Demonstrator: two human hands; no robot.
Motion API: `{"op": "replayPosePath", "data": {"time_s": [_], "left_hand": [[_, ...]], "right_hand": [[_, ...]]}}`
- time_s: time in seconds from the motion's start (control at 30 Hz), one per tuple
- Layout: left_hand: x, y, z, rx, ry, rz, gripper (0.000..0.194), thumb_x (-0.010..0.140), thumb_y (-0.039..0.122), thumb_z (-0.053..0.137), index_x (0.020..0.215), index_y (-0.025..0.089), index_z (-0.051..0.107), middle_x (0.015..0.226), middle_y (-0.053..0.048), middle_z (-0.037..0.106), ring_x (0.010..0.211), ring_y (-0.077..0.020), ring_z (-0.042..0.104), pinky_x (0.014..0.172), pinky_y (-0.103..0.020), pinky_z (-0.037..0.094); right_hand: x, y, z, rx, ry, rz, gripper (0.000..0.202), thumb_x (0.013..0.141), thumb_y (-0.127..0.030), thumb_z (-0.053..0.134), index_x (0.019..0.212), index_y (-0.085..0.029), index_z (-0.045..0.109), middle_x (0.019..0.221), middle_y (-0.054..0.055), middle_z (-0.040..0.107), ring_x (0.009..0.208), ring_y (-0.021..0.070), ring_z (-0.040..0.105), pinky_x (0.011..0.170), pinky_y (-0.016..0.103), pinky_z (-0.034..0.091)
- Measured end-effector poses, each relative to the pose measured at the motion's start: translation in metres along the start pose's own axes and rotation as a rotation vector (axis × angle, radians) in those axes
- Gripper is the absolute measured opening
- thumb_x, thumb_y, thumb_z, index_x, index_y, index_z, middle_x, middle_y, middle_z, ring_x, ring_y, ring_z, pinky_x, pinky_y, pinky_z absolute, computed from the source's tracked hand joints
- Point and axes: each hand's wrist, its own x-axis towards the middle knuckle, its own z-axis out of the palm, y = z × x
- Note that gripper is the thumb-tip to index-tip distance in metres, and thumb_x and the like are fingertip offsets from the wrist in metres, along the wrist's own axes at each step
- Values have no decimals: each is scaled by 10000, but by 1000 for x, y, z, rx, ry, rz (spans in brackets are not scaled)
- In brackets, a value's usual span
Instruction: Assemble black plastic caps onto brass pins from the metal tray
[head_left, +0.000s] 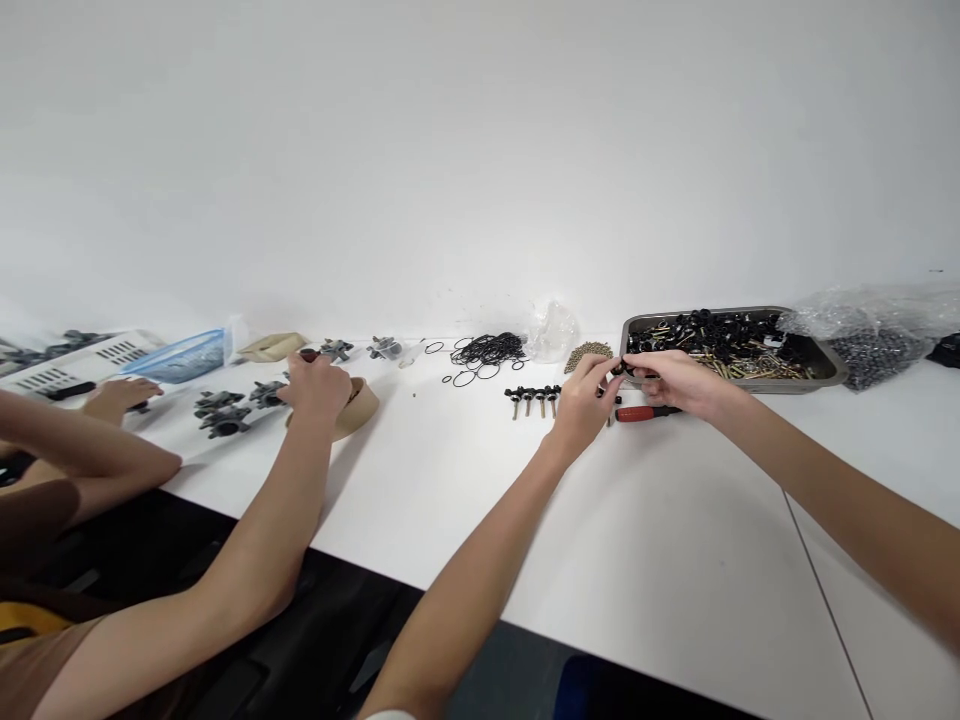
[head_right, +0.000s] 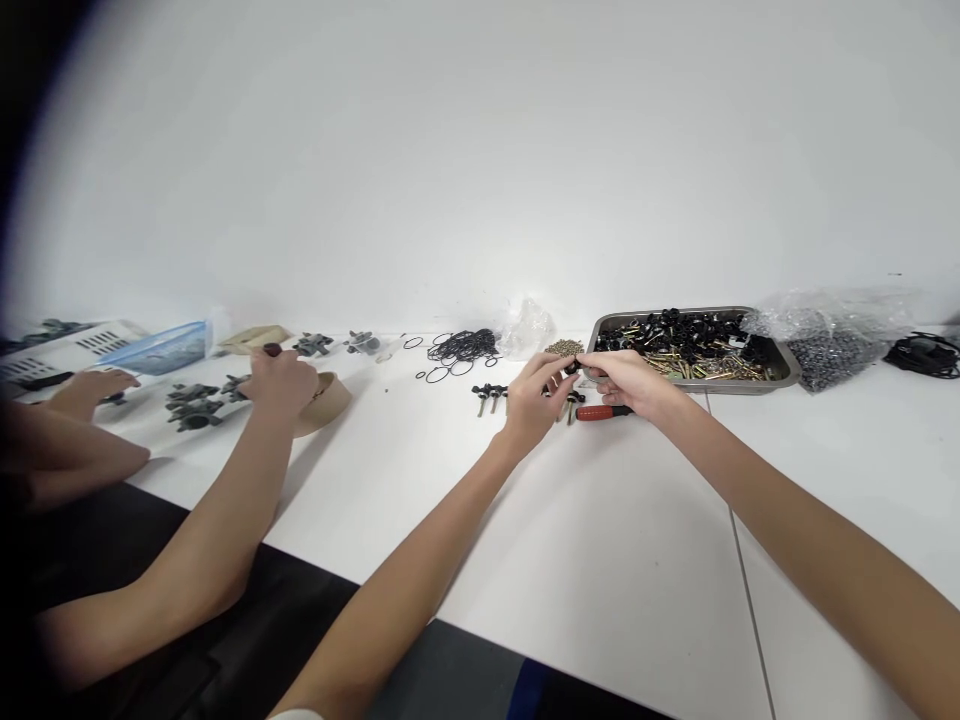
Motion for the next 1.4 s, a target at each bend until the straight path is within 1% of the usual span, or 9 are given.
{"op": "replayPosePath", "data": {"time_s": [0.1, 0.23, 0.33, 0.43, 0.7, 0.97, 1.13, 1.27, 1.4], "left_hand": [[17, -19, -23, -23, -8, -161, 214, 960, 304, 603, 1069, 171, 732, 959, -75, 695, 677, -97, 622, 625, -236, 565], [33, -66, -82, 159, -37, -558, 104, 826, 236, 737, 907, 186, 779, 921, -76, 703, 708, -146, 625, 705, -308, 565], [24, -98, -125, 305, -112, -816, 73, 767, 210, 747, 822, 175, 779, 873, -79, 713, 778, -202, 638, 782, -350, 529], [2, -117, -148, 321, -192, -985, 34, 721, 176, 720, 698, 172, 745, 749, -61, 706, 746, -210, 619, 735, -339, 496], [-22, -126, -138, 143, -353, -1055, 109, 648, 264, 750, 692, 165, 752, 572, -30, 642, 554, -156, 545, 547, -287, 445], [-23, -122, -140, 79, -354, -1019, 336, 637, 339, 779, 911, 146, 760, 813, -78, 728, 601, -143, 582, 529, -264, 459], [-15, -120, -140, 168, -210, -983, 307, 734, 311, 650, 985, 158, 739, 931, -88, 735, 703, -158, 600, 611, -274, 476], [-9, -114, -135, 209, -16, -922, 265, 730, 173, 517, 893, 177, 726, 924, -68, 727, 730, -173, 623, 687, -310, 499], [-5, -104, -127, 150, 42, -868, 292, 689, 93, 461, 814, 191, 706, 870, -44, 702, 704, -158, 619, 711, -308, 505]], "right_hand": [[3, -5, -11, -106, -37, -58, 195, 874, -354, 740, 869, -159, 722, 754, 8, 528, 524, 62, 385, 471, 218, 371], [11, -14, -40, -296, 46, -148, 182, 907, -325, 694, 914, -150, 744, 845, 55, 607, 551, 73, 448, 477, 218, 388], [19, -21, -66, -354, 118, -185, 175, 890, -303, 693, 919, -139, 748, 925, 102, 659, 586, 94, 496, 488, 219, 419], [26, -26, -91, -362, 169, -202, 177, 870, -299, 696, 931, -144, 756, 985, 135, 684, 630, 128, 545, 506, 237, 461], [29, -32, -130, -396, 248, -224, 149, 864, -321, 707, 894, -193, 777, 1015, 133, 703, 720, 185, 614, 556, 285, 514], [29, -31, -133, -460, 269, -205, 138, 891, -312, 676, 866, -194, 744, 1016, 106, 712, 693, 157, 613, 615, 289, 511], [35, -13, -124, -822, 353, -299, 209, 846, -313, 691, 957, -150, 761, 943, 104, 742, 739, 187, 627, 663, 290, 475], [47, 6, -113, -1049, 164, -294, 152, 808, -266, 695, 880, -162, 780, 920, 91, 768, 833, 215, 678, 749, 292, 486], [49, 10, -112, -1068, 99, -279, 141, 805, -234, 673, 850, -175, 793, 952, 82, 778, 836, 212, 679, 742, 286, 474]]}}
